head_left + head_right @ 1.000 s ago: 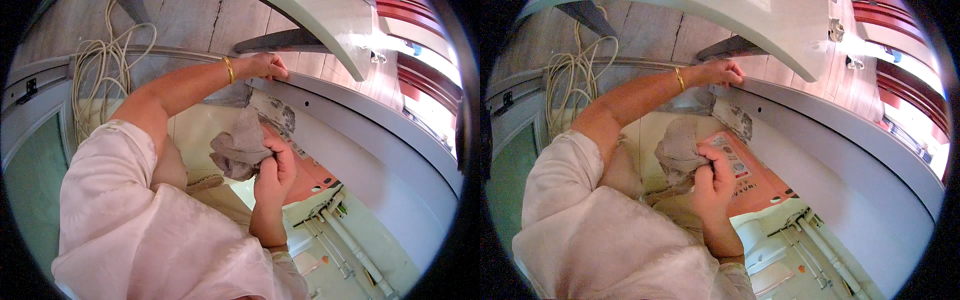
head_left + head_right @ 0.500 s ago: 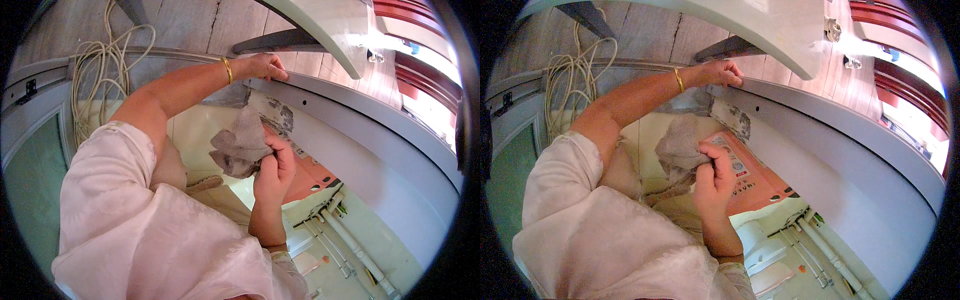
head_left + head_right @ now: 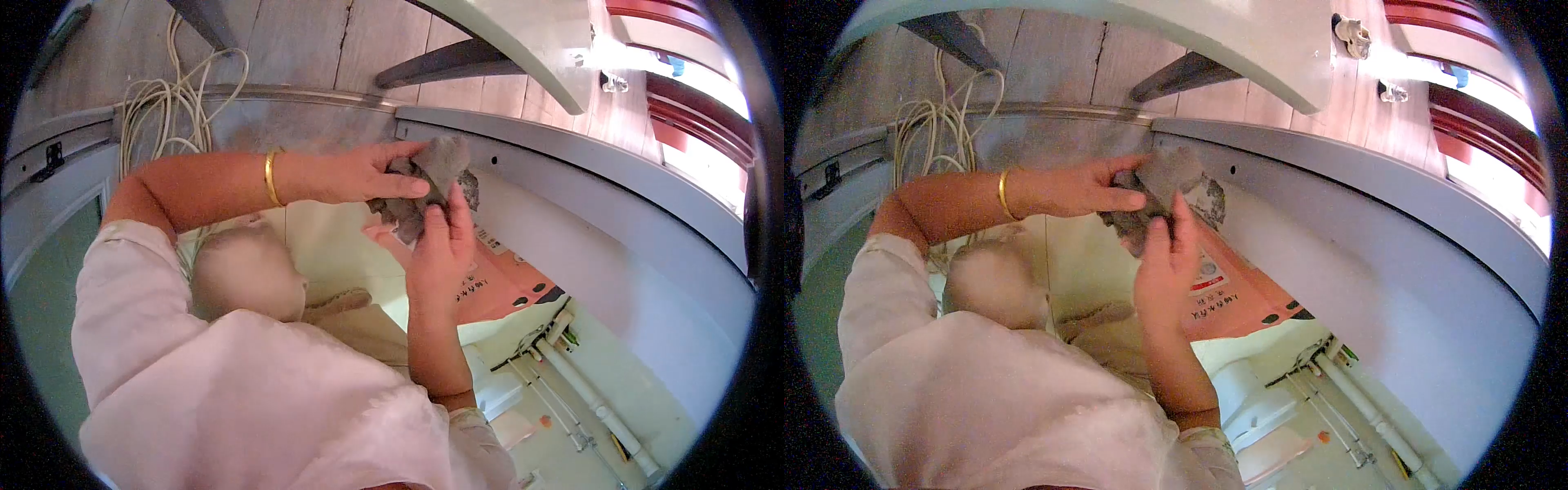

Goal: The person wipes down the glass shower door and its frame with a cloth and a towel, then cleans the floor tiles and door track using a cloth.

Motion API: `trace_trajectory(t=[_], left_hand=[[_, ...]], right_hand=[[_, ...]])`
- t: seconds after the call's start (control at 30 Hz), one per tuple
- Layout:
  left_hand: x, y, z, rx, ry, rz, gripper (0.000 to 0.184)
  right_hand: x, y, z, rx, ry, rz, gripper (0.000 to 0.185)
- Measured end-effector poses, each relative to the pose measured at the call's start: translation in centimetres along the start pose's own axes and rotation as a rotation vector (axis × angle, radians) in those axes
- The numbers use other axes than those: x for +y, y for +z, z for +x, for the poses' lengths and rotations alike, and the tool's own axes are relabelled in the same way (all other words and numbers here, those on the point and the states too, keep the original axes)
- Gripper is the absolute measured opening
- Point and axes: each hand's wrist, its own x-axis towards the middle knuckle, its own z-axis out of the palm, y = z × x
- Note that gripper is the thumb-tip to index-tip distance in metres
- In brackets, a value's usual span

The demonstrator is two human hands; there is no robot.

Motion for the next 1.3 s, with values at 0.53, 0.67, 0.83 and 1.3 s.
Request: trace_trajectory(t=[0.53,0.67,0.83,1.3], left_hand=[[-1.3,-0.1,10.8,0.642,0.631,1.042,0.022],[3.5,4.0,9.9,0.467,0.774,1.061,0.025],[-1.8,-0.6,10.4,0.624,0.545,1.154,0.021],[-3.6,-1.1,9.7,0.593,0.412,1.236,0.018]], right_hand=[[-16.0,-7.7,-0.8,0.443,-1.338,-1.247,0.032],[-16.6,-9.6,-0.1,0.496,-1.415,-1.319,0.03],[-17.7,-10.6,-0.4,0.454,-1.493,-1.391,0.029],[-18.1,-11.0,0.0,0.516,-1.544,-1.829,0.027]])
